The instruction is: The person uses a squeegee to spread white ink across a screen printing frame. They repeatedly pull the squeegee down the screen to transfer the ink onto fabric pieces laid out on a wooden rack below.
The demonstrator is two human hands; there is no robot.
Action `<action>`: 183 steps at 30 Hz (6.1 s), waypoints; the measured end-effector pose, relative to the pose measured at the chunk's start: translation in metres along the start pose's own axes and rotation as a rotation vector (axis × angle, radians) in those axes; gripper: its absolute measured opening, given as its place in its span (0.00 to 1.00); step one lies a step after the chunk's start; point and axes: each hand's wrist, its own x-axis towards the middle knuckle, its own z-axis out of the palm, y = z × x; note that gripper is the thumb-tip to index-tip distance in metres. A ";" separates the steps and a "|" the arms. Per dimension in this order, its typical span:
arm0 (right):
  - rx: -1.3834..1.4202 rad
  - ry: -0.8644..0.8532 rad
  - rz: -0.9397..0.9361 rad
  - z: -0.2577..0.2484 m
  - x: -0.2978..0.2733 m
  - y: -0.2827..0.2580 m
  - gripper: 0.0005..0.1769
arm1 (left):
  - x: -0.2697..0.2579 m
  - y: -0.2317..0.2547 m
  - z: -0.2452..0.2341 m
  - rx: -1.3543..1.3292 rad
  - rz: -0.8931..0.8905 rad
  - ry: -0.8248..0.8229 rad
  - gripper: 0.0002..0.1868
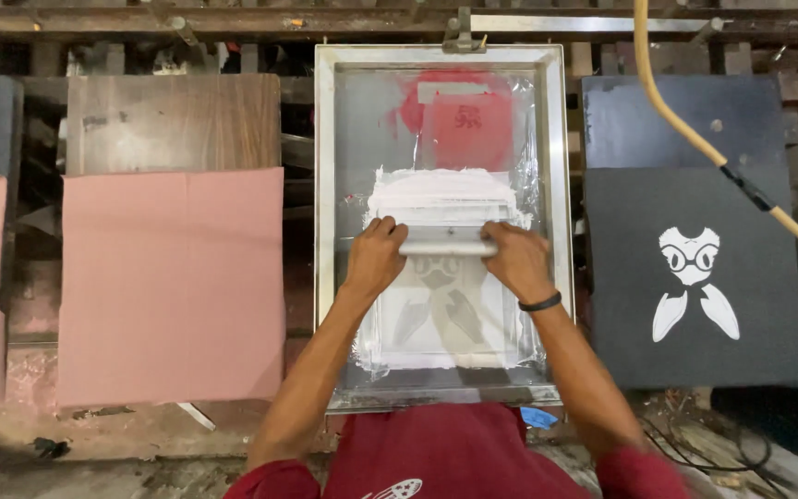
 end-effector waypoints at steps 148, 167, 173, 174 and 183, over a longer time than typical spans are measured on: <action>1.029 0.085 0.720 0.099 -0.022 -0.444 0.19 | -0.307 -0.433 -0.260 -0.475 -0.982 0.434 0.33; 0.052 0.045 -1.281 0.200 0.176 -0.579 0.06 | -0.355 -0.294 -0.268 -0.003 -0.564 0.114 0.24; 0.001 -0.095 -1.152 0.188 0.159 -0.554 0.09 | -0.357 -0.288 -0.265 -0.140 -0.502 -0.033 0.19; -0.063 -0.159 -1.125 0.180 0.159 -0.552 0.10 | -0.355 -0.289 -0.264 -0.207 -0.500 -0.077 0.21; -0.315 -0.162 -0.524 0.092 0.155 -0.473 0.13 | -0.185 -0.392 -0.285 -0.245 -0.426 0.047 0.17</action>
